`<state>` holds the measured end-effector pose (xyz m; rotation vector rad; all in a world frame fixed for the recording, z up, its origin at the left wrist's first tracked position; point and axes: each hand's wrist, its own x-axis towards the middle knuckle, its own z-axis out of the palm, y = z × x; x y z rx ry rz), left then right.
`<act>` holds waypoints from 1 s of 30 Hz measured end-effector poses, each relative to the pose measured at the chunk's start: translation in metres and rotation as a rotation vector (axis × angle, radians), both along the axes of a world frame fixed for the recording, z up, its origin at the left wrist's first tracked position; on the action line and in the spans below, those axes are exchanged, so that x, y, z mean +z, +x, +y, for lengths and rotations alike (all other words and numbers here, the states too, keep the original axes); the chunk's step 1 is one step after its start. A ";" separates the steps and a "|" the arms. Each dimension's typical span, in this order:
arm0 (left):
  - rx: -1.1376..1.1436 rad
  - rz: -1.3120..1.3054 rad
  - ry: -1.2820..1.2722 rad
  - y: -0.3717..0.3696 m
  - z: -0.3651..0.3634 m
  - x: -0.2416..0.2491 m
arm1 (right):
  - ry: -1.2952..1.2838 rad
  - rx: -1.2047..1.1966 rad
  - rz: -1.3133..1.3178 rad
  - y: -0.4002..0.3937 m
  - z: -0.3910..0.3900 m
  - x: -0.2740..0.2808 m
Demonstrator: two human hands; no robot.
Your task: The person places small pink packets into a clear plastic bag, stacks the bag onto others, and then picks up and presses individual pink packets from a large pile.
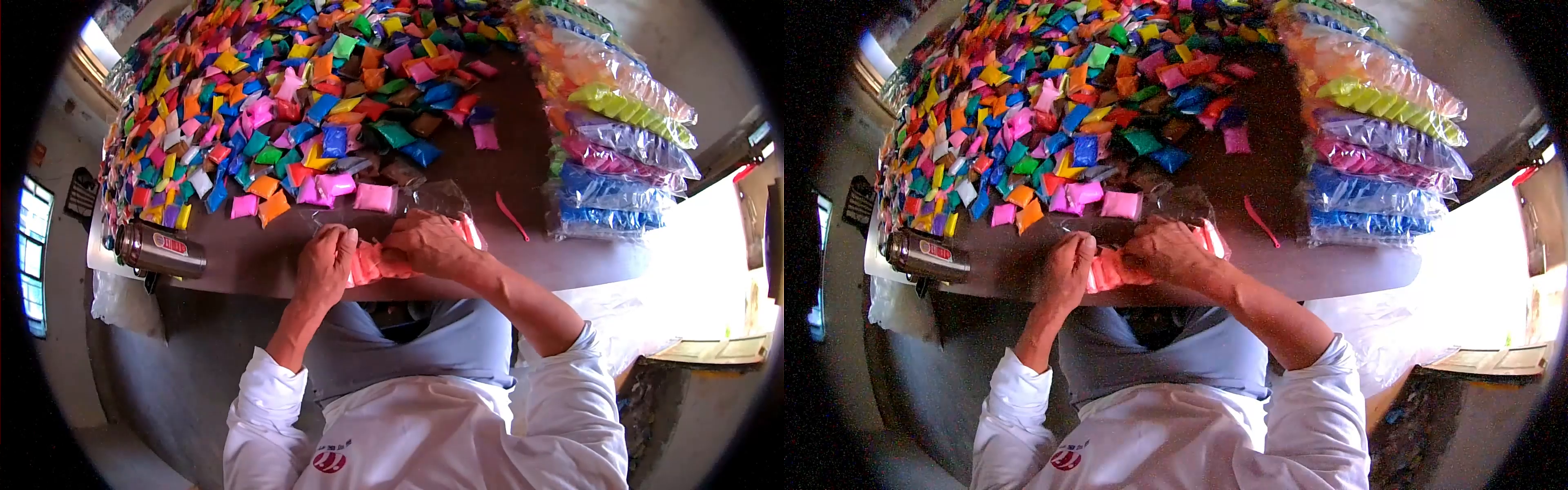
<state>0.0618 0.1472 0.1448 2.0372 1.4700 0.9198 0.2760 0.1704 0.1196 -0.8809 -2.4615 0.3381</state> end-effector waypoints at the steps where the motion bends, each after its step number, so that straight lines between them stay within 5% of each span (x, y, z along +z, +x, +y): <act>1: -0.002 -0.032 0.064 0.003 0.000 0.002 | -0.001 -0.015 0.038 0.000 0.000 -0.001; 4: -0.048 0.065 -0.100 0.015 0.003 0.001 | -0.022 -0.040 -0.007 -0.001 -0.003 0.005; 10: 0.042 0.203 0.054 0.032 0.006 -0.017 | -0.004 -0.049 0.009 0.001 0.000 -0.002; 17: 0.047 0.151 0.130 0.029 0.004 -0.023 | -0.185 -0.383 0.491 0.066 0.002 0.060; 20: 0.050 0.173 0.125 0.029 0.004 -0.023 | -0.333 -0.484 0.265 0.089 -0.008 0.064; 23: 0.064 0.178 0.118 0.032 0.003 -0.019 | -0.217 -0.378 0.180 0.087 -0.017 0.045; 30: 0.065 0.236 0.127 0.030 0.003 -0.019 | -0.232 -0.222 0.192 0.089 -0.013 0.010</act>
